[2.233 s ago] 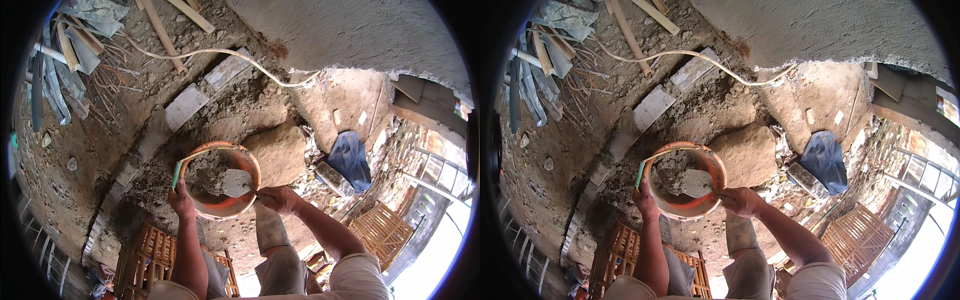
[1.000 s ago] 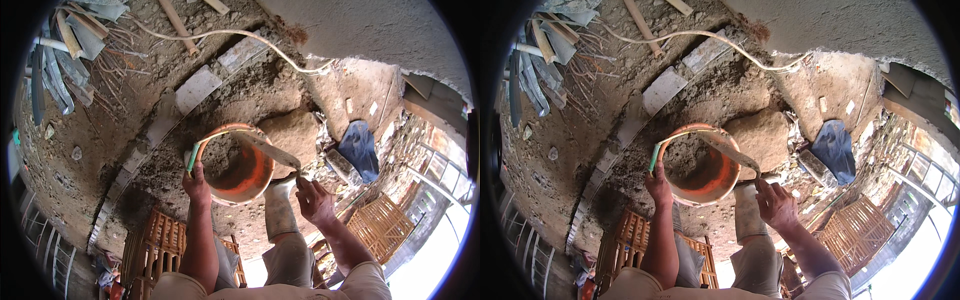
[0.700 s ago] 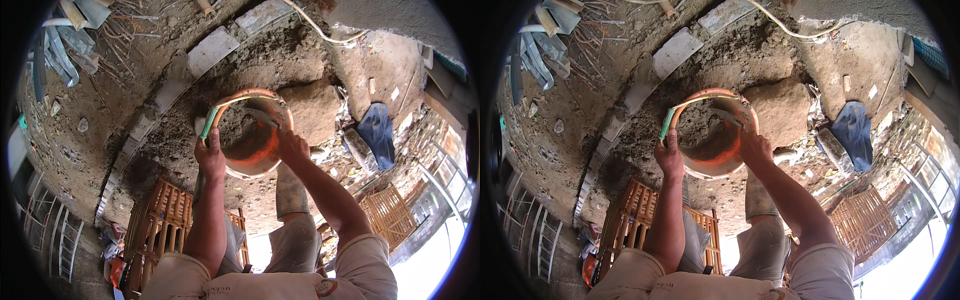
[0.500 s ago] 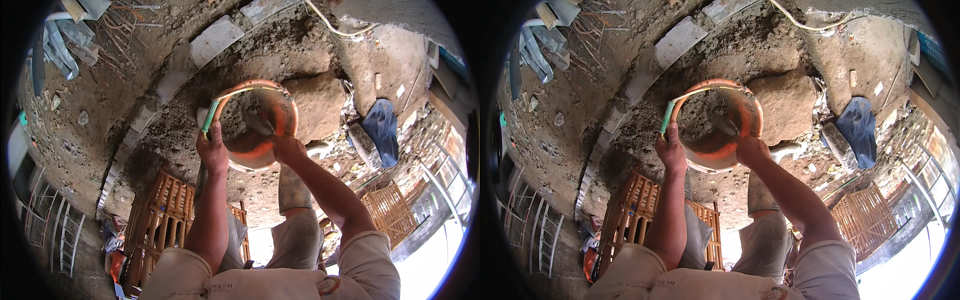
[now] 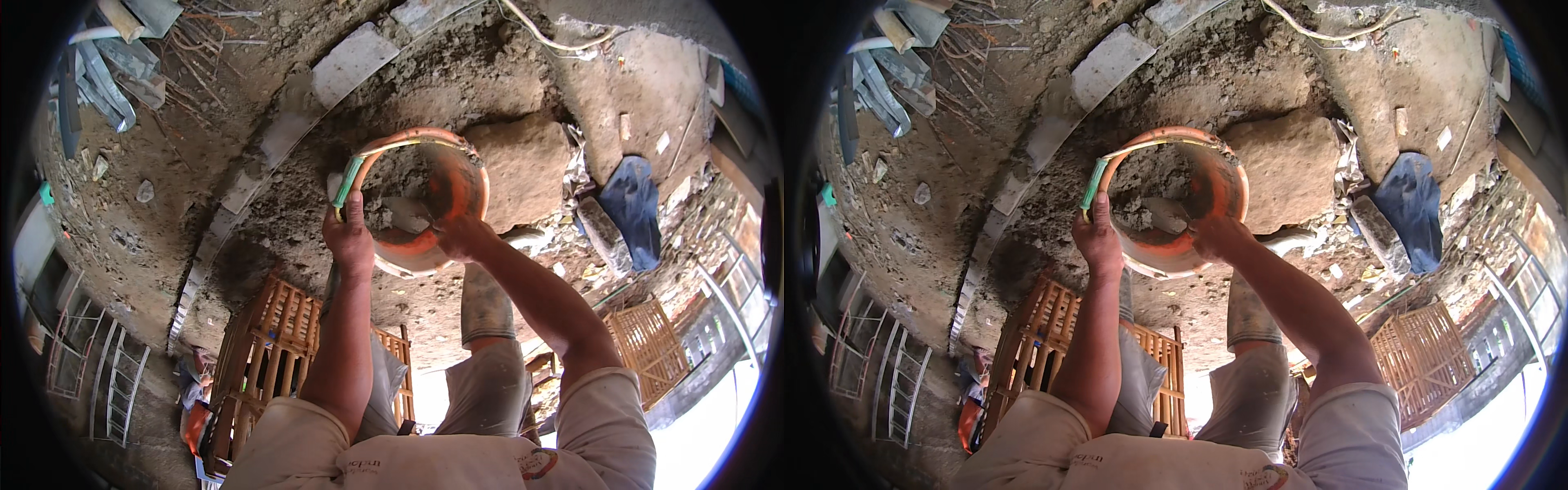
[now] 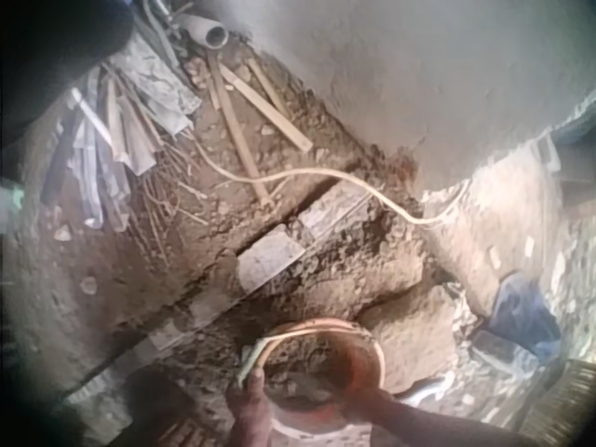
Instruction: The person scoops wet cement from a bucket using a trowel and applies it to a wall or ceiling surface. They repeatedly transfer material from the bucket to the wall, smoothing it with the trowel.
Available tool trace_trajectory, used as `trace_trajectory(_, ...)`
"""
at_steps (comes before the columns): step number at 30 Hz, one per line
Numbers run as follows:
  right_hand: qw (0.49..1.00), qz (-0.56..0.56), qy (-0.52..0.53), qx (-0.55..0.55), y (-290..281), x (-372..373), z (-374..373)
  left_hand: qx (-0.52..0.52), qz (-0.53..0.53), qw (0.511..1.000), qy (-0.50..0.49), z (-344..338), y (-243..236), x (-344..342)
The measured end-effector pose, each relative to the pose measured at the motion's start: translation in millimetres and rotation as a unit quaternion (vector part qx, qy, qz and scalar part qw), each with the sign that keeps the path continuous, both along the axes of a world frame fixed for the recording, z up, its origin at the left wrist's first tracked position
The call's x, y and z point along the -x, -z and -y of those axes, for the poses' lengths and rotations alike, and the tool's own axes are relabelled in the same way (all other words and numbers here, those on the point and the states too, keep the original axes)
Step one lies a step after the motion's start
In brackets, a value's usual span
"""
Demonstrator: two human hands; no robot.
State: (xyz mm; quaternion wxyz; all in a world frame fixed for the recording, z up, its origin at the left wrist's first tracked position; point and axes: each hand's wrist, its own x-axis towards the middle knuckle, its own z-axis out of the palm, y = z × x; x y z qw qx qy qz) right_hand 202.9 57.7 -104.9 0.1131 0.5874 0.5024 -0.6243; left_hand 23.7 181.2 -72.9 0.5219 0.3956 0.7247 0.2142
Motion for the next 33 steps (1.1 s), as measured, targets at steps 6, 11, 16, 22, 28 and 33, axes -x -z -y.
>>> trace_trajectory(6,0.988,-0.096,0.112,0.035,-5,-5,-9,0.009,-0.022,1.0,0.009,-1,-1,4)
trace_trajectory(11,0.975,-0.127,0.183,0.002,-27,-38,20,-0.01,-0.031,0.999,-0.013,-7,-1,5)
trace_trajectory(16,0.97,-0.114,0.212,0.031,-82,-71,17,-0.007,-0.046,0.999,-0.006,-7,0,7)
trace_trajectory(22,0.938,-0.001,0.28,-0.203,-128,-115,10,-0.008,-0.016,1.0,-0.013,-8,2,12)
trace_trajectory(28,0.849,0.218,0.335,-0.347,-115,-158,-77,0.004,-0.034,0.999,-0.017,-13,-8,5)
trace_trajectory(33,0.832,0.417,0.266,-0.253,-42,-211,-159,0.026,-0.012,0.999,-0.023,-18,-14,0)
